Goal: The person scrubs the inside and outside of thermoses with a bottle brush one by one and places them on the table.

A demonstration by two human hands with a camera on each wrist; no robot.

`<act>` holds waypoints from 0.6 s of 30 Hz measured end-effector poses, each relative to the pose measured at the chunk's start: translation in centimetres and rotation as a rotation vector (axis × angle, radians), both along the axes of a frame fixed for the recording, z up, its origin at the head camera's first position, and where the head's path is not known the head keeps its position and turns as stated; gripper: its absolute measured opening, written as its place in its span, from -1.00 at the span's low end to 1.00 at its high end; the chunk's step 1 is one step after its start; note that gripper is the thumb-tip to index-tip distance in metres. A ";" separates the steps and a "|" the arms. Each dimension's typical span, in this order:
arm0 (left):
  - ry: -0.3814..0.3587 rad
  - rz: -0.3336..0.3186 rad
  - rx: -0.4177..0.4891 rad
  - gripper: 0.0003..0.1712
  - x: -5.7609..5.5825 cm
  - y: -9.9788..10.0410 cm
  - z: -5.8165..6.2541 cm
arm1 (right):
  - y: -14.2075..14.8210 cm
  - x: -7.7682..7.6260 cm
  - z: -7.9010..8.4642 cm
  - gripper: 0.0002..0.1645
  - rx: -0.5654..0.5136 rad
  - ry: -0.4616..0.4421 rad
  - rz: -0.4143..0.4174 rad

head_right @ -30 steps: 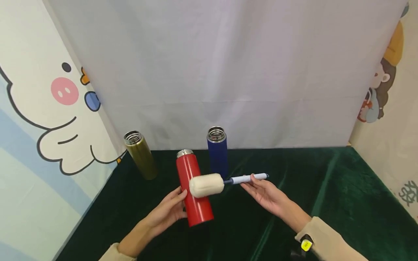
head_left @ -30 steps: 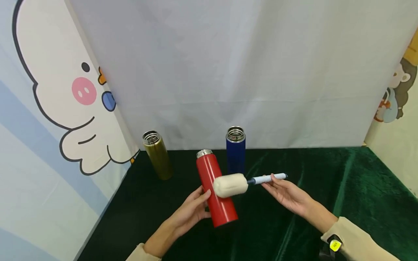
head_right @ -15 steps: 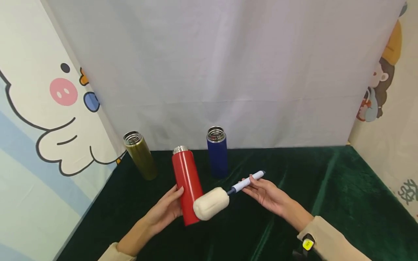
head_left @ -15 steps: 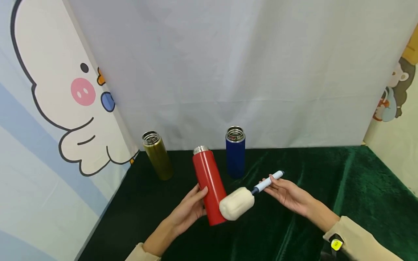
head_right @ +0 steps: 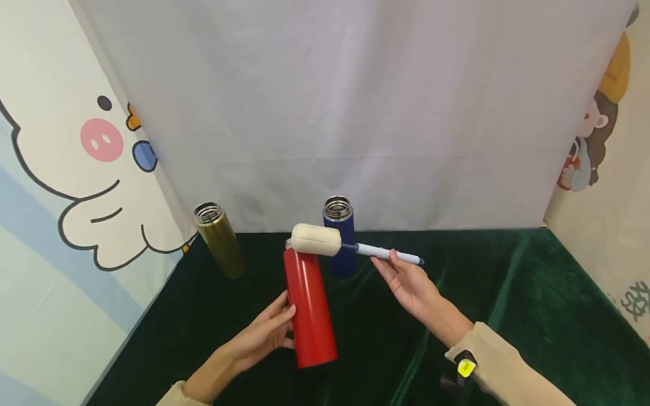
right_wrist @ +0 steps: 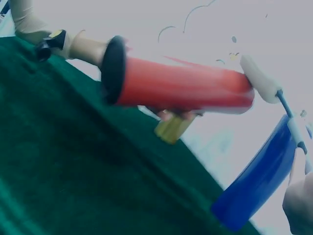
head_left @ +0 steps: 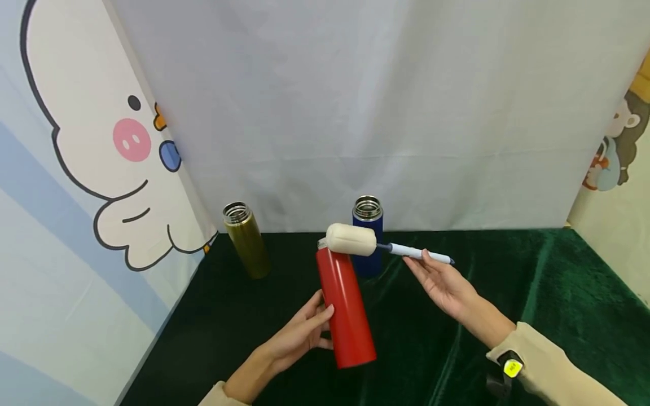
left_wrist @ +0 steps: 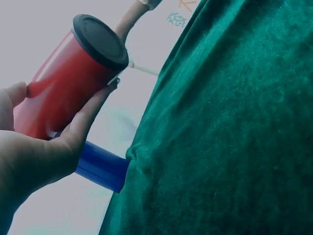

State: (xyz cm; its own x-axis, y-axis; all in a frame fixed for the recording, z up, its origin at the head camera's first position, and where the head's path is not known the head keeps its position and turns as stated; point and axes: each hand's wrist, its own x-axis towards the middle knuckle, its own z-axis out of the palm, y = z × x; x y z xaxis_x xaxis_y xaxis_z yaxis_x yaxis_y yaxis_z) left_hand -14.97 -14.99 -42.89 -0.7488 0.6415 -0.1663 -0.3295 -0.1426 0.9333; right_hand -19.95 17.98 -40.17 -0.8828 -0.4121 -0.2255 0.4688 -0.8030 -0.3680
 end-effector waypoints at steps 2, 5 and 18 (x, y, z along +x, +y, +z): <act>-0.002 0.014 0.006 -0.27 -0.1 -0.1 0.0 | 0.2 0.5 -0.6 -0.76 0.027 -0.016 0.042; -0.018 0.050 0.024 -0.26 -0.2 -0.3 -0.1 | 0.8 1.3 -1.8 -0.75 0.061 -0.015 0.123; -0.054 0.125 0.085 -0.30 -1.2 -0.8 0.0 | 3.1 1.6 -4.7 -0.68 0.163 0.145 0.302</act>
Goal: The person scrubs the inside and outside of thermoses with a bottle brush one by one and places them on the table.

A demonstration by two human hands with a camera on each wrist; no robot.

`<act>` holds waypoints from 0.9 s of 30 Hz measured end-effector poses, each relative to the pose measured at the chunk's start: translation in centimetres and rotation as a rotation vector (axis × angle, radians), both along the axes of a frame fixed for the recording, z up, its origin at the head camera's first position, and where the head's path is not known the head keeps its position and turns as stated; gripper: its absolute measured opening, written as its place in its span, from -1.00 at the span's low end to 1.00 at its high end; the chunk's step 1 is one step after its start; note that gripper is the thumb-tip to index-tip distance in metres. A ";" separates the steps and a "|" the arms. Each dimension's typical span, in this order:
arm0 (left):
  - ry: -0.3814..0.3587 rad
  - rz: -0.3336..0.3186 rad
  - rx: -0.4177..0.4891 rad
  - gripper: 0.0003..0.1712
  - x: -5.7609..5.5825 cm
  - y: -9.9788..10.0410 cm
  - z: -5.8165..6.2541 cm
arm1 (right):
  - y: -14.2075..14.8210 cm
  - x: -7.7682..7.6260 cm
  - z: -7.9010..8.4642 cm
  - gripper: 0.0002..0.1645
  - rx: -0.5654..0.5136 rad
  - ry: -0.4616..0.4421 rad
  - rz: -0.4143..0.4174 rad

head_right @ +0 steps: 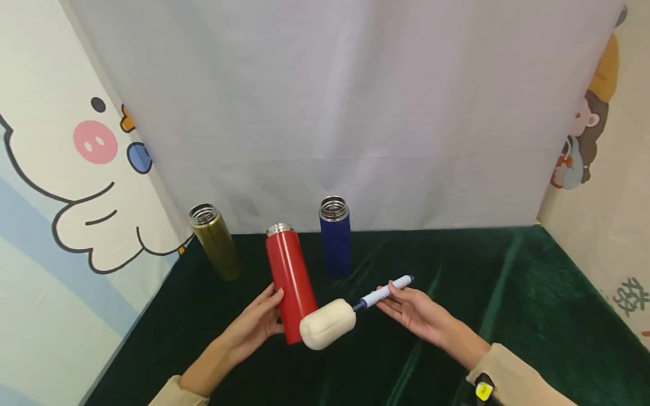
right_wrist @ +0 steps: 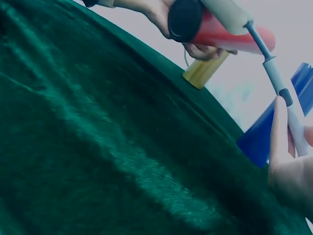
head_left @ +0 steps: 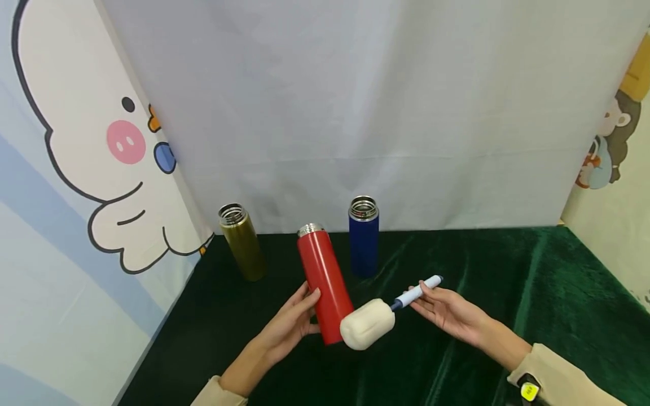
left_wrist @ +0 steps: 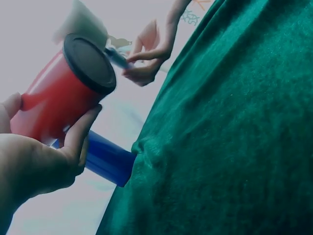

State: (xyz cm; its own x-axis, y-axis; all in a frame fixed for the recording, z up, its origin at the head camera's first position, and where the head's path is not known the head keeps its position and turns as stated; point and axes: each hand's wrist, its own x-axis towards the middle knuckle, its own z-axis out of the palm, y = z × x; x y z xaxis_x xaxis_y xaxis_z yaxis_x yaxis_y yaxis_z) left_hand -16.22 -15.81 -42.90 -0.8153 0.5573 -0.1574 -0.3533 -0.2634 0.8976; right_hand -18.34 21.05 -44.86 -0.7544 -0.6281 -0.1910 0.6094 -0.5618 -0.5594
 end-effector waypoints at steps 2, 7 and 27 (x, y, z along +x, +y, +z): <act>0.019 -0.029 0.003 -0.29 0.1 0.1 0.0 | -0.2 -0.6 0.1 -0.67 0.006 0.009 -0.016; 0.017 -0.092 0.006 -0.28 0.6 0.3 0.0 | -1.3 -2.2 1.6 -0.79 -0.024 -0.012 -0.118; -0.071 -0.033 -0.003 -0.31 1.0 -0.5 -0.3 | -1.9 -1.7 0.9 -0.69 -0.180 -0.149 -0.110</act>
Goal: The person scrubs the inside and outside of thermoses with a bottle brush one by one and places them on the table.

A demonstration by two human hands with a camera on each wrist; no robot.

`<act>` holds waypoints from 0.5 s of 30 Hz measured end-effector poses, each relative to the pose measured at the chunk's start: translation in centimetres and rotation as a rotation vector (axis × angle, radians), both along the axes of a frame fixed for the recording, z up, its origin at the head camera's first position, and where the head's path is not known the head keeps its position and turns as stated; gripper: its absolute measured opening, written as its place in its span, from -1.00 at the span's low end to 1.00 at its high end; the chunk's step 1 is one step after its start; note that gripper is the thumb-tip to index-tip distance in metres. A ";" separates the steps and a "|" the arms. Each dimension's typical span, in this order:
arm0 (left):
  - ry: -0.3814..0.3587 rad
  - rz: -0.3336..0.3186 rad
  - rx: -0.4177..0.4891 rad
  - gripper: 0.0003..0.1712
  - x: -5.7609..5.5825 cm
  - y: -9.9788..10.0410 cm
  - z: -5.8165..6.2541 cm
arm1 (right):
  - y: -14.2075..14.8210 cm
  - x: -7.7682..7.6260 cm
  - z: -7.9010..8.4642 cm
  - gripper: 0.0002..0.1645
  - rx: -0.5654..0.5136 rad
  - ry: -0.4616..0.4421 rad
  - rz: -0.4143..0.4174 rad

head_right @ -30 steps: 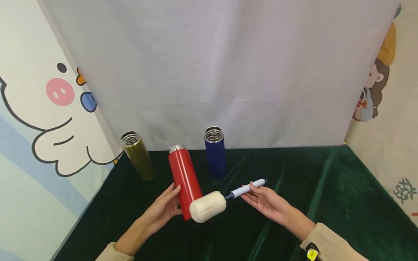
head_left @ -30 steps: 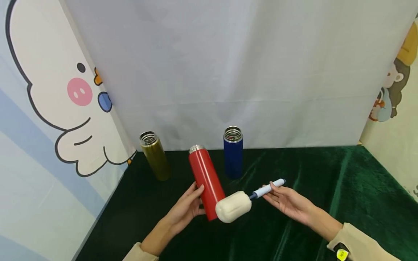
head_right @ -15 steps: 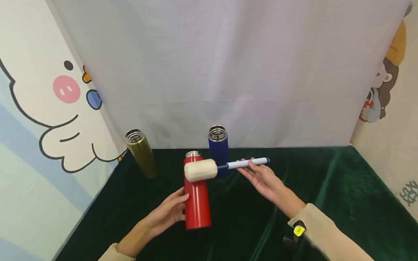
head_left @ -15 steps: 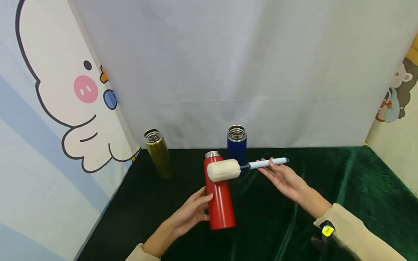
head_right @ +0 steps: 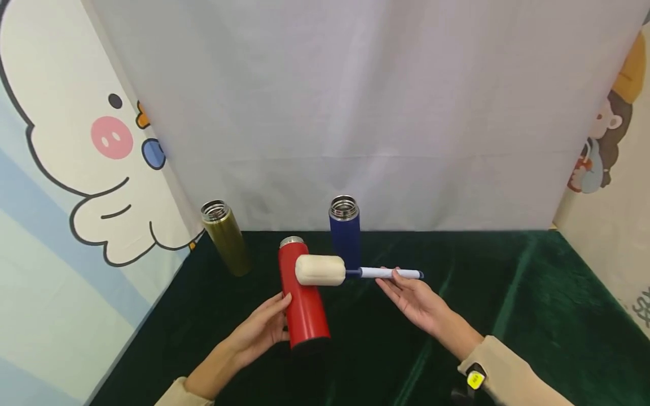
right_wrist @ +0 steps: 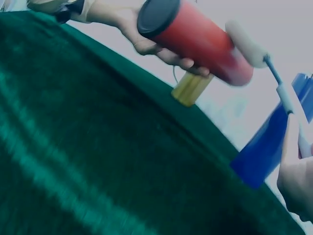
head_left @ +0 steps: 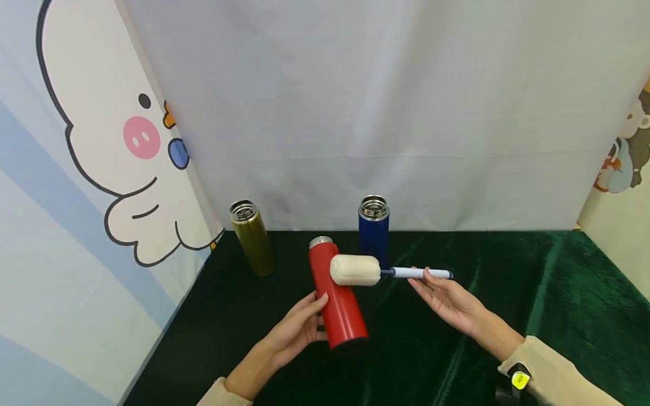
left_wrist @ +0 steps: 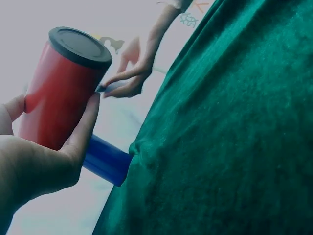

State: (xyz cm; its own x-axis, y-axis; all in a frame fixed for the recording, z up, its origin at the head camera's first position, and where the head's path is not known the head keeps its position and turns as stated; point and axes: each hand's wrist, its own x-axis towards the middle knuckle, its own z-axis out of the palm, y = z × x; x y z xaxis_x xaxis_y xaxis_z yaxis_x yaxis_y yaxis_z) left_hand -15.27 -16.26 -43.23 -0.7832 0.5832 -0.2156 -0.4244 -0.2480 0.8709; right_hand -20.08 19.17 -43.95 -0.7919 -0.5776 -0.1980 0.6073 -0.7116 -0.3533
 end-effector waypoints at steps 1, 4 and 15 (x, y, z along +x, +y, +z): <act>0.000 0.011 0.008 -0.31 -0.1 -0.1 0.0 | 0.3 0.2 -0.3 -0.66 0.008 0.011 0.021; -0.007 0.046 0.030 -0.29 -0.4 -0.4 -0.1 | 1.1 0.6 -1.0 -0.66 0.034 0.038 0.073; -0.021 0.069 0.083 -0.30 -0.9 -0.6 0.0 | 1.3 0.2 -1.4 -0.69 0.154 0.116 0.029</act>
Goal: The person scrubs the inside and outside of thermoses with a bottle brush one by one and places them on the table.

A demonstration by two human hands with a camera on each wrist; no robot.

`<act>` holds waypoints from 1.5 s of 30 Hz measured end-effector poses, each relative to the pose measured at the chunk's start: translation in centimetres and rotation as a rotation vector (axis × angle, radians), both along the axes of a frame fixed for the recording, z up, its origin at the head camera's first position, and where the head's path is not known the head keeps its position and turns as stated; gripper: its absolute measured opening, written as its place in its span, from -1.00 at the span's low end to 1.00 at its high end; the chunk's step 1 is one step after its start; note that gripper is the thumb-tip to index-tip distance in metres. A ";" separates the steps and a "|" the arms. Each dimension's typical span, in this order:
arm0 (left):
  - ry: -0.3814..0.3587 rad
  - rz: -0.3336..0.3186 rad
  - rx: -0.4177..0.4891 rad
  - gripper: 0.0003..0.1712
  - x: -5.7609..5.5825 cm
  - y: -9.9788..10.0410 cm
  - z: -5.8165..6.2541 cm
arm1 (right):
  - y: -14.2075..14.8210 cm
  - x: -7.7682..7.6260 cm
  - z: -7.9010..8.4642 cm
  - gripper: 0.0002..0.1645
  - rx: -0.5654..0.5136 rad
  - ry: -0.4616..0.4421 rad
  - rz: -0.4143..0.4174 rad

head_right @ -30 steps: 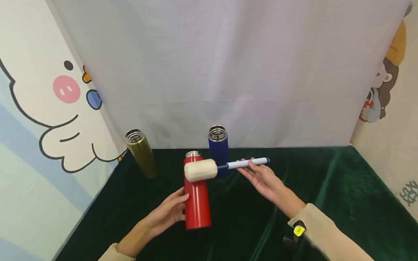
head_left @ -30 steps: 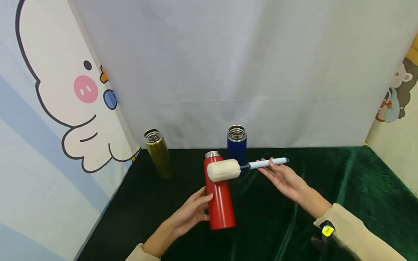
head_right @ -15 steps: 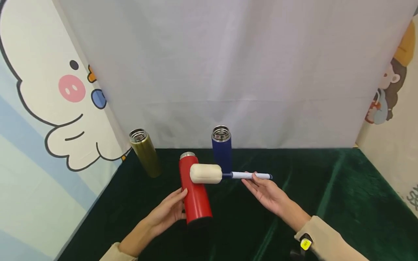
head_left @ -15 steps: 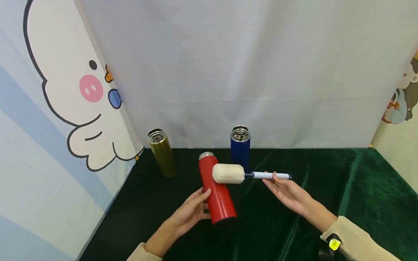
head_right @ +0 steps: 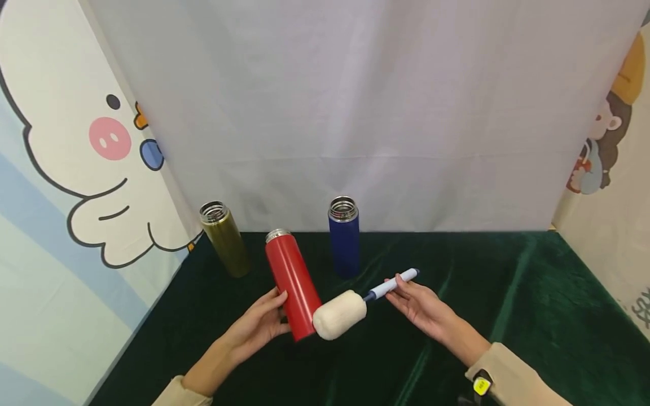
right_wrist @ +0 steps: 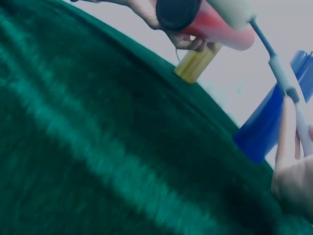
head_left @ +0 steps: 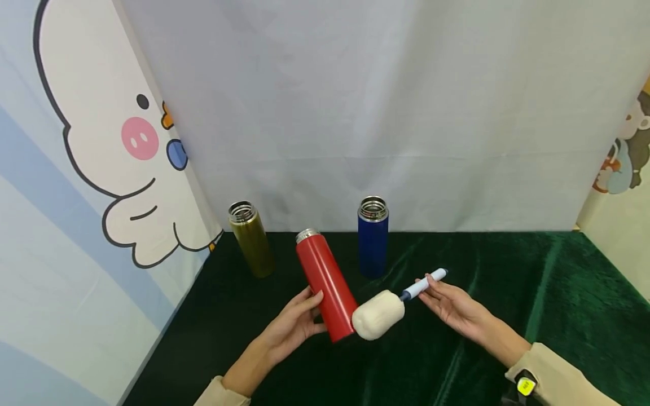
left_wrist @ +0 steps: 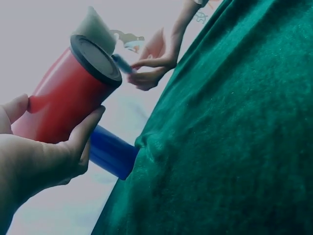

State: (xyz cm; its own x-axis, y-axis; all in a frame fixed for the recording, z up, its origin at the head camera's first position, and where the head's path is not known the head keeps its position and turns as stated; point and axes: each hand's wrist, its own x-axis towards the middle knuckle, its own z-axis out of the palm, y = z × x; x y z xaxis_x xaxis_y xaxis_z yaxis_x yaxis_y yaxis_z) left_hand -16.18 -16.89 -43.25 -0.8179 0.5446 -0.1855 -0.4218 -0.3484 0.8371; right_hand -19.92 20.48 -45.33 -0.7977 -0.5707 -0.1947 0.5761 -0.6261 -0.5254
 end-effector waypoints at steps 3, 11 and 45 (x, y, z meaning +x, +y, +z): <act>0.004 -0.034 0.002 -0.30 0.2 0.2 -0.1 | -0.7 -0.3 0.9 -0.83 0.030 -0.060 -0.104; 0.011 -0.120 -0.059 -0.30 1.0 1.1 -0.4 | -2.1 -1.4 3.1 -0.84 -0.097 -0.117 -0.214; -0.035 0.002 -0.004 -0.28 0.1 0.6 -0.1 | -0.1 0.2 -0.7 -0.75 -0.004 -0.071 0.000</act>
State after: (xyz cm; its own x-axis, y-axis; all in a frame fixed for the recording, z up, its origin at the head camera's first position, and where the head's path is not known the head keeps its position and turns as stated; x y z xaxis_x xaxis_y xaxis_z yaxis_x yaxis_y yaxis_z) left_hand -16.05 -16.27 -43.31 -0.8119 0.5424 -0.2159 -0.4500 -0.3458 0.8234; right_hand -19.69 20.36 -45.98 -0.7823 -0.5713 -0.2481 0.6115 -0.6286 -0.4806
